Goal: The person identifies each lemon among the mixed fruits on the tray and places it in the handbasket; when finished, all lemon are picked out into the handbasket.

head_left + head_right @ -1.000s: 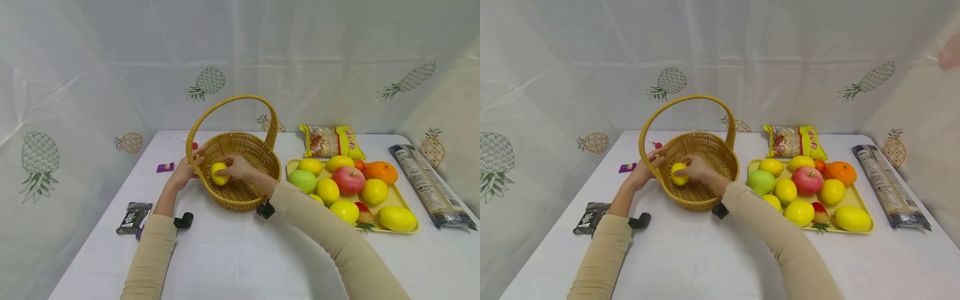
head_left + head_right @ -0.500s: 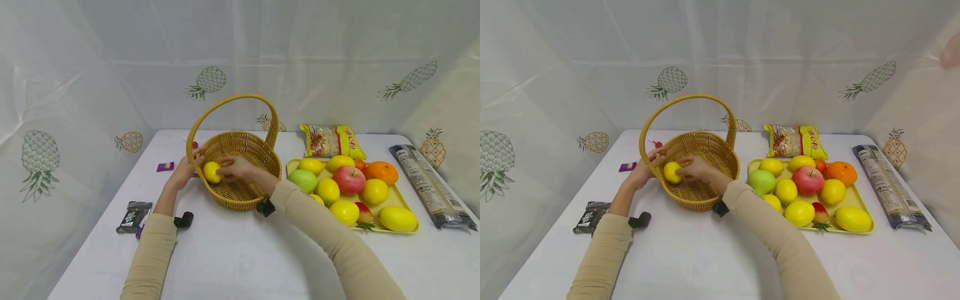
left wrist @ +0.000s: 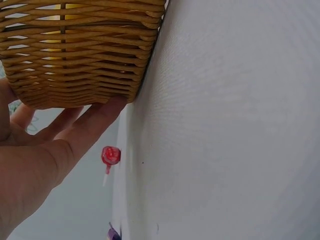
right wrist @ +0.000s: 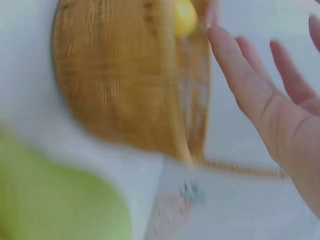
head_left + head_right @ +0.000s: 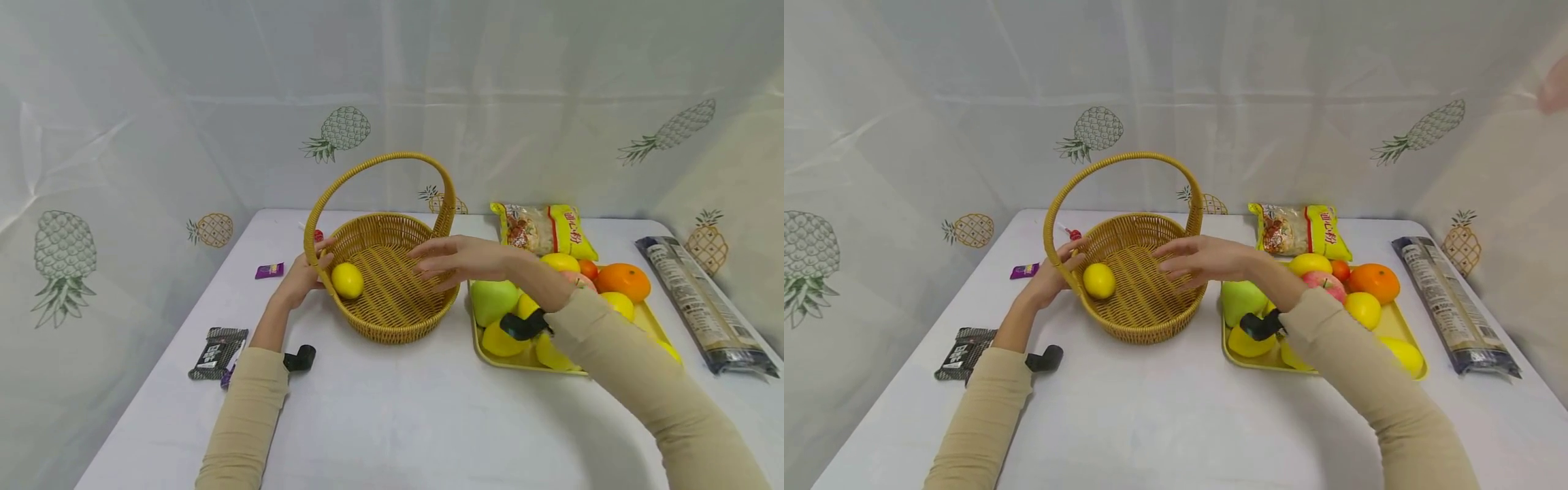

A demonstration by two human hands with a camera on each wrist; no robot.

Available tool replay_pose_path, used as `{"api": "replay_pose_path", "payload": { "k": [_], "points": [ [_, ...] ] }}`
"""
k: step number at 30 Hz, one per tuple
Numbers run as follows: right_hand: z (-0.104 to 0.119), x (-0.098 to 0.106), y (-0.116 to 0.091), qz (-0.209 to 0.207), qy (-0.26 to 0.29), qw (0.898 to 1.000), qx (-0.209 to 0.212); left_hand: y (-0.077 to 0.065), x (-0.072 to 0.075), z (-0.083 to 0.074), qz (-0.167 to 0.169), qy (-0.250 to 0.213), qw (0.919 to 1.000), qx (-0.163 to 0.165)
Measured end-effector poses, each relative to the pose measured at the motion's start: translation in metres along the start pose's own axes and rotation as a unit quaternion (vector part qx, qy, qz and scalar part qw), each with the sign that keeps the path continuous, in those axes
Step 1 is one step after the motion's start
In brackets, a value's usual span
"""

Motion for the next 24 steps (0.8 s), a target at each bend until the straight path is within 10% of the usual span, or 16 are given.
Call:
{"api": "replay_pose_path", "payload": {
  "k": [12, 24],
  "points": [
    [-0.074, 0.058, -0.156, -0.117, -0.164, 0.979, 0.008, 0.000, -0.002, -0.005, 0.000, -0.006, 0.9999, 0.009],
    [-0.163, 0.071, -0.253, -0.209, -0.176, 0.962, -0.014, -0.010, -0.009, -0.021, 0.005, 0.003, 0.9999, 0.011]
  ]
}}
Point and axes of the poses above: each hand's wrist, its own y-axis towards the middle knuckle, its own x-axis out of the back of the hand, z = x × y, the point moved 1 cm from there along y, towards the middle knuckle, and after that the axes turned 9 degrees about -y, right-handed, at the moved point
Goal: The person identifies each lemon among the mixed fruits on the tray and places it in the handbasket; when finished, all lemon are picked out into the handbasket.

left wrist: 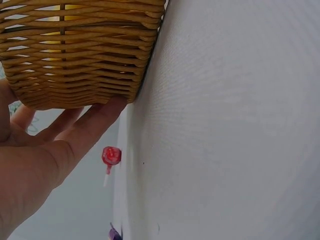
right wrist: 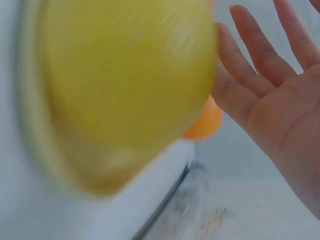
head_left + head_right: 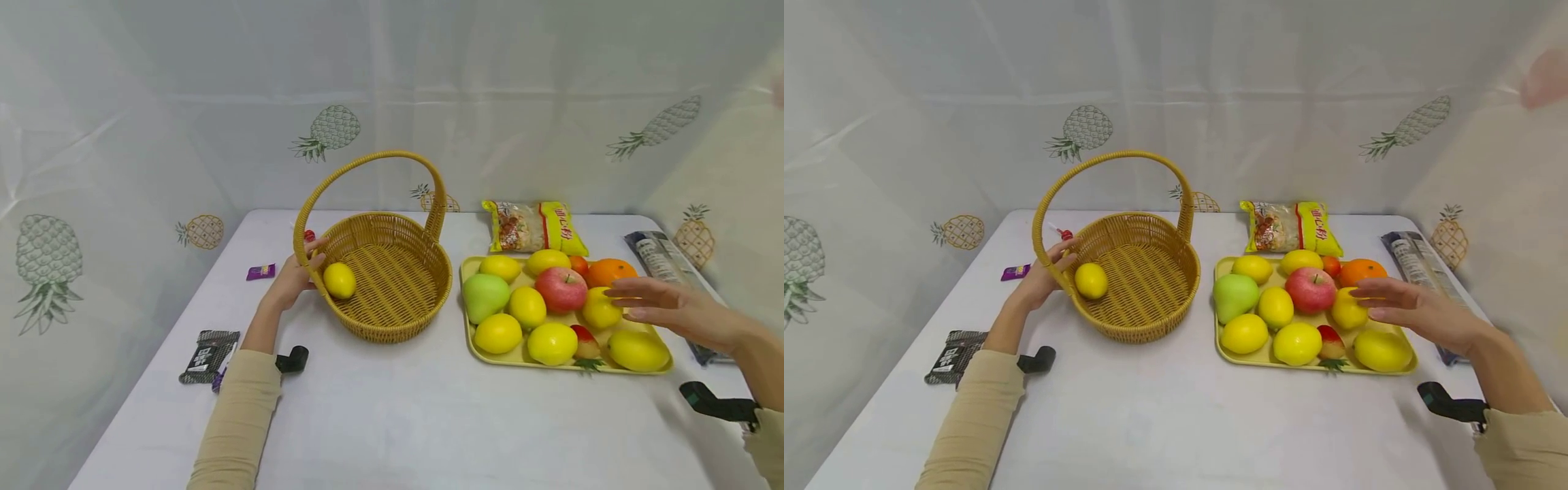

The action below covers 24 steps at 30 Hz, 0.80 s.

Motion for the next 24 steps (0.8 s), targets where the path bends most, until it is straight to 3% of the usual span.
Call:
{"api": "replay_pose_path", "payload": {
  "k": [7, 16, 24],
  "points": [
    [-0.029, -0.006, -0.024, -0.011, -0.006, 0.998, -0.068, 0.010, 0.008, 0.019, -0.004, 0.008, 0.9999, -0.008],
    [-0.030, -0.015, -0.029, 0.065, -0.036, 0.990, -0.124, 0.008, 0.011, 0.021, -0.006, 0.005, 0.9999, -0.014],
    [-0.022, -0.004, -0.027, 0.067, -0.067, 0.989, -0.114, 0.004, 0.003, 0.009, 0.001, -0.004, 1.0000, -0.007]
  ]
}}
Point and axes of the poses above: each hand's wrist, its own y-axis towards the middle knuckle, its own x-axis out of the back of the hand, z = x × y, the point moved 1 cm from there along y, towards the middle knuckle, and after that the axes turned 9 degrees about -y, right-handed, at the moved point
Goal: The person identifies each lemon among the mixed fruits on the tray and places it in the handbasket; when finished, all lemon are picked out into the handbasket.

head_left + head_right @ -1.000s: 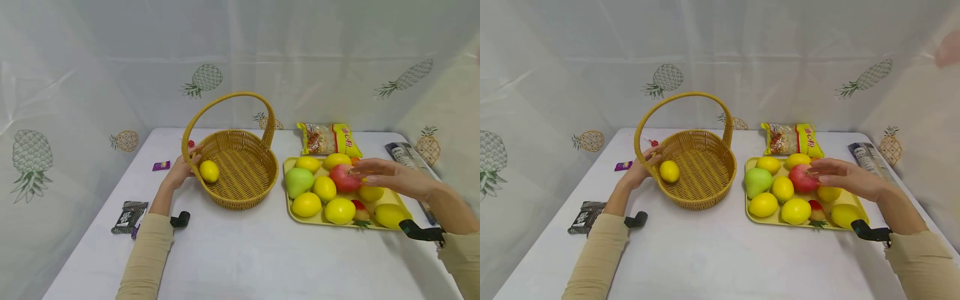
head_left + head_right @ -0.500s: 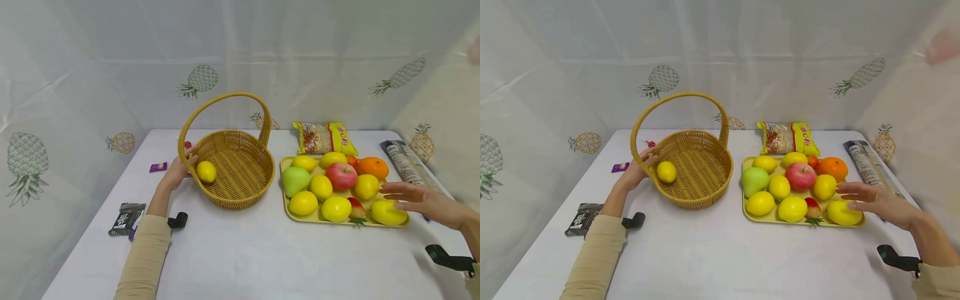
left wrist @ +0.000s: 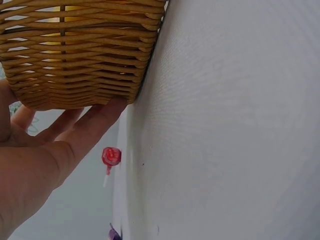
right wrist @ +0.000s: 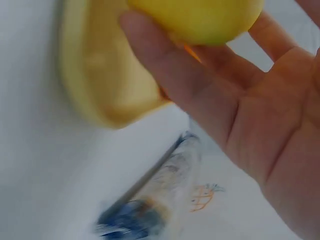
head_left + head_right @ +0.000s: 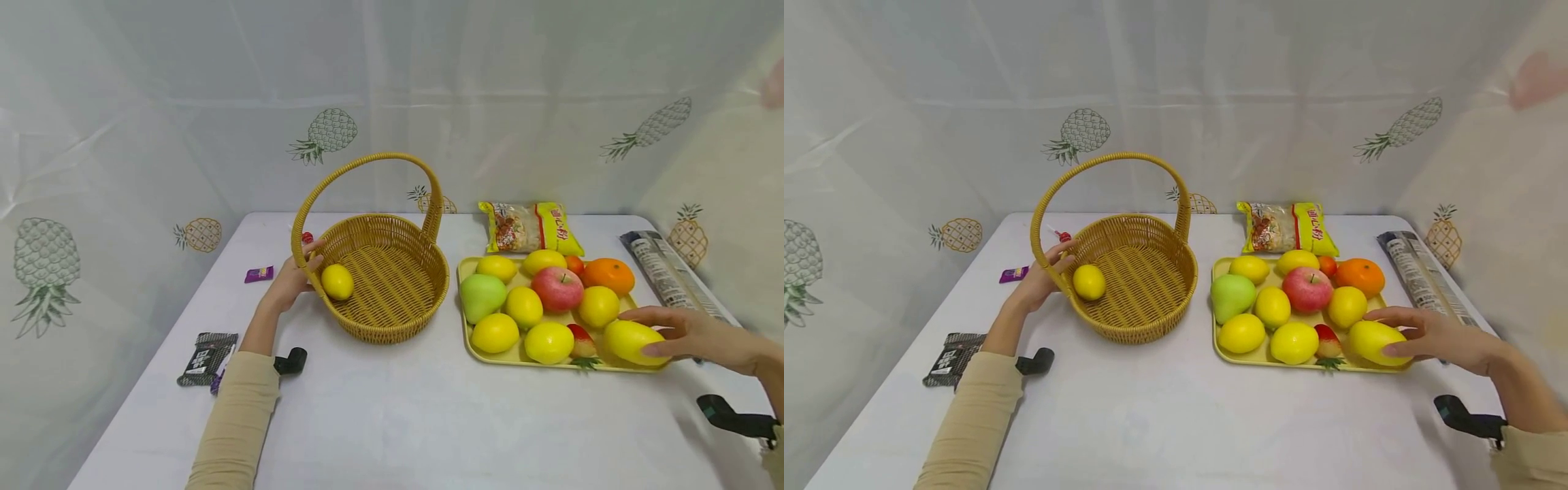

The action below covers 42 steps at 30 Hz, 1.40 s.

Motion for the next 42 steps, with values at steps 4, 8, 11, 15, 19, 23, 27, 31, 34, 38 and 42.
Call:
{"api": "replay_pose_path", "payload": {
  "k": [4, 8, 11, 15, 19, 23, 27, 31, 34, 38, 42],
  "points": [
    [0.023, 0.014, 0.005, -0.021, 0.018, 1.000, 0.010, -0.001, 0.002, -0.001, -0.002, 0.001, 1.0000, 0.002],
    [0.061, 0.022, 0.020, -0.049, 0.060, 0.995, 0.058, 0.001, 0.007, 0.006, -0.005, 0.005, 1.0000, -0.004],
    [0.101, 0.022, 0.037, -0.056, 0.092, 0.991, 0.082, 0.002, 0.010, 0.011, -0.006, 0.004, 0.9999, -0.009],
    [0.155, 0.011, 0.064, -0.046, 0.152, 0.982, 0.100, 0.003, 0.011, 0.015, -0.006, 0.002, 0.9999, -0.010],
    [0.199, -0.006, 0.093, -0.022, 0.208, 0.971, 0.119, 0.003, 0.009, 0.016, -0.005, 0.005, 0.9999, -0.009],
    [0.230, -0.025, 0.123, -0.001, 0.240, 0.964, 0.117, 0.005, 0.008, 0.016, -0.001, -0.004, 0.9999, -0.015],
    [0.252, -0.043, 0.151, 0.022, 0.265, 0.955, 0.129, 0.007, 0.007, 0.017, 0.005, -0.012, 0.9998, -0.017],
    [0.273, -0.061, 0.175, 0.035, 0.272, 0.952, 0.133, 0.001, 0.000, 0.003, 0.009, -0.018, 0.9998, -0.003],
    [0.289, -0.077, 0.189, 0.044, 0.264, 0.955, 0.127, -0.004, -0.004, -0.008, 0.011, -0.021, 0.9997, 0.003],
    [0.306, -0.100, 0.207, 0.055, 0.239, 0.963, 0.115, -0.002, -0.002, -0.006, 0.006, -0.020, 0.9998, 0.004],
    [0.317, -0.122, 0.224, 0.048, 0.198, 0.974, 0.098, 0.004, 0.002, 0.006, 0.000, -0.027, 0.9996, 0.002]
  ]
}}
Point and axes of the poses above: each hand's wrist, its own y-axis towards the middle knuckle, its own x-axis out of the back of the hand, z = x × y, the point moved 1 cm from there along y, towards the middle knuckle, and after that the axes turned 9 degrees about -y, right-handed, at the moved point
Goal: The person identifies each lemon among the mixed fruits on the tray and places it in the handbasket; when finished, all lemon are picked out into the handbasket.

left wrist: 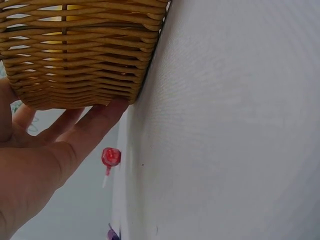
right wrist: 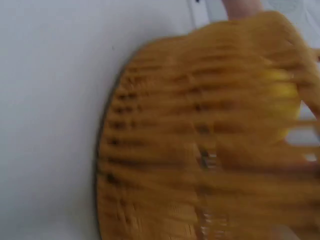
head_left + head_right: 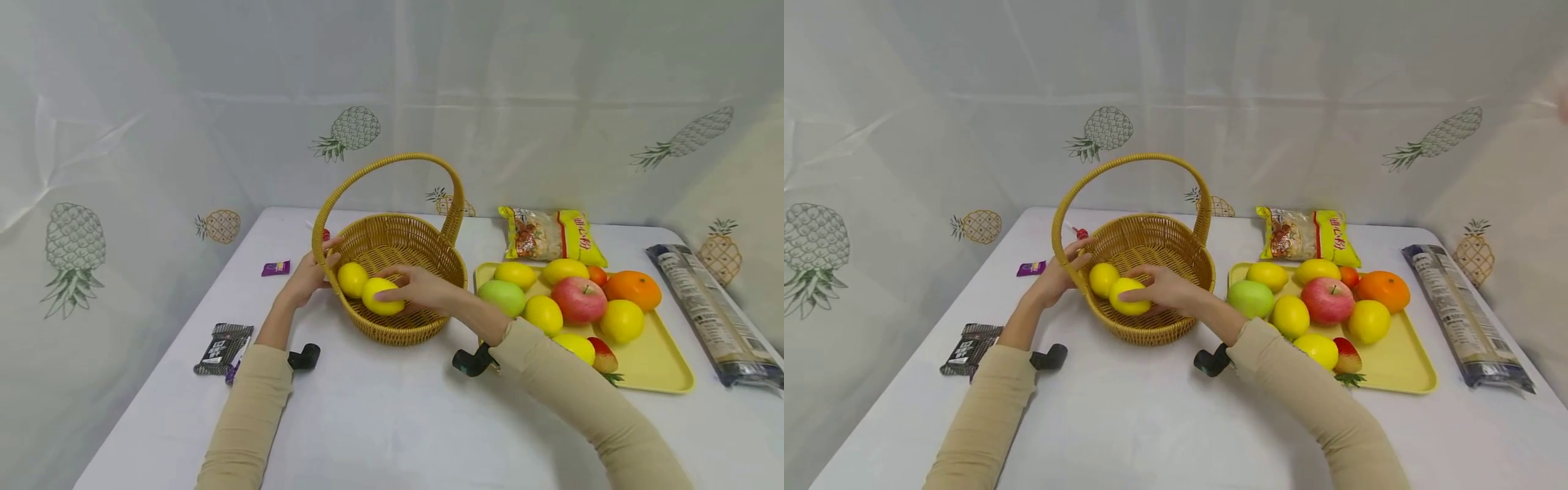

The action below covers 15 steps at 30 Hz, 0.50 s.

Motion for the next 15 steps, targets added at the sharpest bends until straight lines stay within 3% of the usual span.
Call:
{"api": "replay_pose_path", "payload": {
  "k": [5, 12, 15],
  "points": [
    [-0.001, -0.017, 0.014, -0.009, -0.056, 0.998, -0.002, 0.005, 0.004, 0.013, -0.007, 0.009, 0.9999, -0.002],
    [0.000, -0.018, 0.016, -0.007, 0.020, 1.000, -0.006, 0.007, 0.004, 0.013, -0.009, 0.020, 0.9997, -0.008],
    [0.000, -0.016, 0.016, -0.011, 0.007, 1.000, -0.002, 0.006, 0.006, 0.012, -0.012, 0.022, 0.9997, -0.004]
  ]
}}
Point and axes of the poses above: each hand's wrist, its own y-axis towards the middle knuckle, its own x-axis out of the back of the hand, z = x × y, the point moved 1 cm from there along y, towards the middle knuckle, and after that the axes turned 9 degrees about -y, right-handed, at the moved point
